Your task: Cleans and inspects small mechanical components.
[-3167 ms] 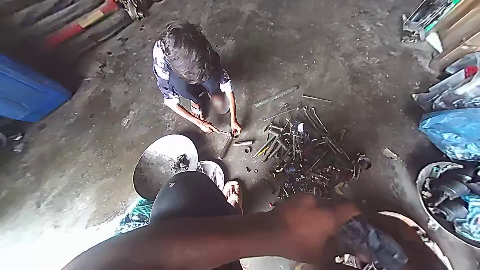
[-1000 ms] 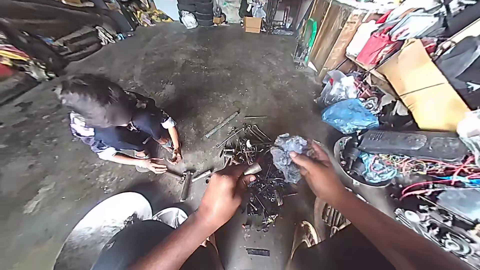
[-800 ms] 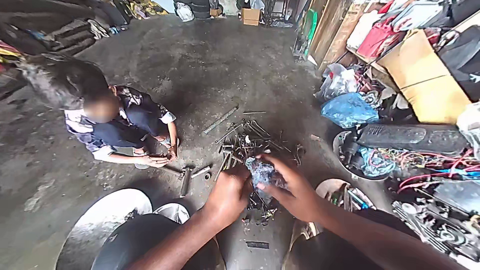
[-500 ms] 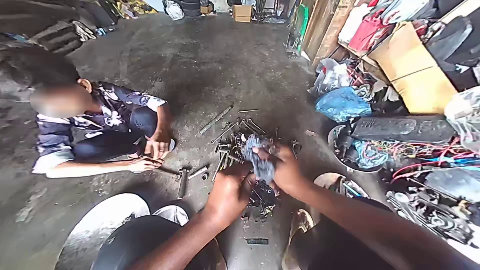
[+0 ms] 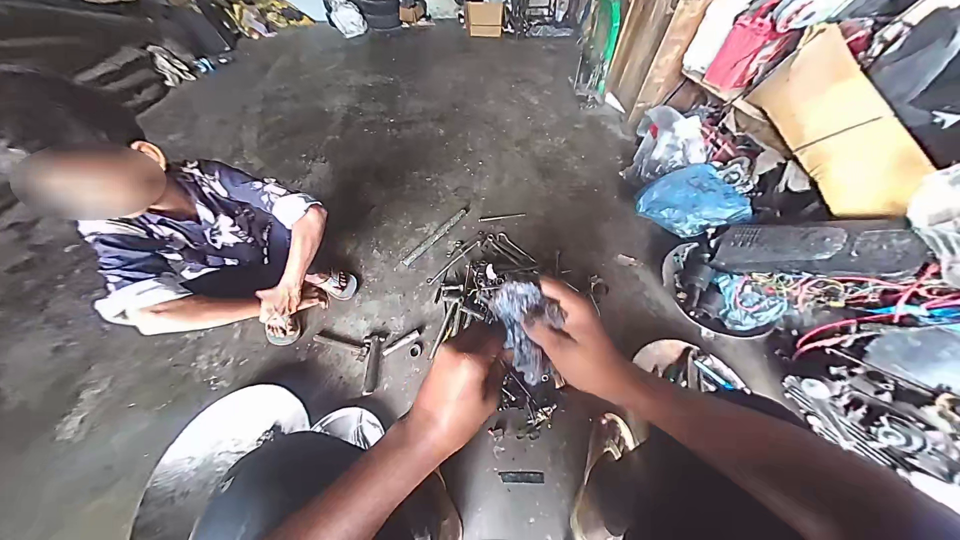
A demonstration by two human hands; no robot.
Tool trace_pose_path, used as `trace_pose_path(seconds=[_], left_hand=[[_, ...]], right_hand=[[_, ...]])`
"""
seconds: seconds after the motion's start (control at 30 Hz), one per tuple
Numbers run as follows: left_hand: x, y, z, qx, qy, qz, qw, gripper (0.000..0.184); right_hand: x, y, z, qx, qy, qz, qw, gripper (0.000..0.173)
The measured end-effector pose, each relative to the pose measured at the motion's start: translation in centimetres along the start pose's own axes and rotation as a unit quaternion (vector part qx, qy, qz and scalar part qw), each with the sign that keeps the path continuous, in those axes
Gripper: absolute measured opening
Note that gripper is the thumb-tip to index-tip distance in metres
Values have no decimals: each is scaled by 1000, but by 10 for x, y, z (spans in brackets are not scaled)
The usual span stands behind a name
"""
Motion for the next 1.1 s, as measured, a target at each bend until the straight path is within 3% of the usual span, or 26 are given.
trace_pose_path(seconds=[0.07, 0.13, 0.2, 0.3, 0.37, 0.43, 0.53, 0.67, 0.8, 0.9, 0.97, 1.03, 1.1], left_hand=[[4, -3, -1, -10, -45, -57, 997, 24], [8, -5, -1, -18, -91, -92, 991, 26], [12, -4, -3, 8, -102, -83, 991, 29], [4, 5, -7, 60, -64, -69, 994, 29], [-5, 11, -4, 77, -34, -54, 995, 28], [-9, 12, -1, 83, -10, -16, 996, 24], [-8, 4, -1, 92, 35, 90, 991, 25], [-4, -3, -4, 100, 142, 302, 937, 35], [-8, -6, -8, 152, 87, 186, 967, 19], [2, 1, -10, 130, 9, 119, 984, 22], [11, 1, -8, 117, -48, 72, 989, 22], [10, 0, -7, 116, -61, 73, 989, 23], [4, 6, -7, 114, -53, 105, 987, 23]], right_hand=[[-3, 4, -14, -9, -200, -62, 978, 38], [15, 12, -27, -30, -276, -58, 959, 40], [37, 24, -38, -2, -235, 3, 972, 48], [15, 34, -39, 43, -264, -196, 943, 24], [-7, 30, -26, -20, -290, -283, 914, 27], [-19, 20, -8, -75, -268, -285, 917, 26], [-17, 7, 5, -45, -147, -248, 956, 48], [-13, 2, 1, 37, -139, -265, 953, 37], [-10, -6, -2, 78, -163, -311, 933, 35], [-9, -5, -2, 104, -196, -347, 911, 16], [-6, -4, -1, 96, -216, -359, 903, 15], [-1, 0, -5, 79, -176, -283, 939, 24], [15, 15, -16, 44, -67, -43, 996, 38]])
Point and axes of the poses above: each hand's wrist, its own z-axis away from the middle knuckle, its own y-axis out of the back of the hand, x = y × z, the point moved 1 cm from there along -z, towards the middle knuckle, and after that the axes turned 1 degree about -y, right-handed, at the moved point
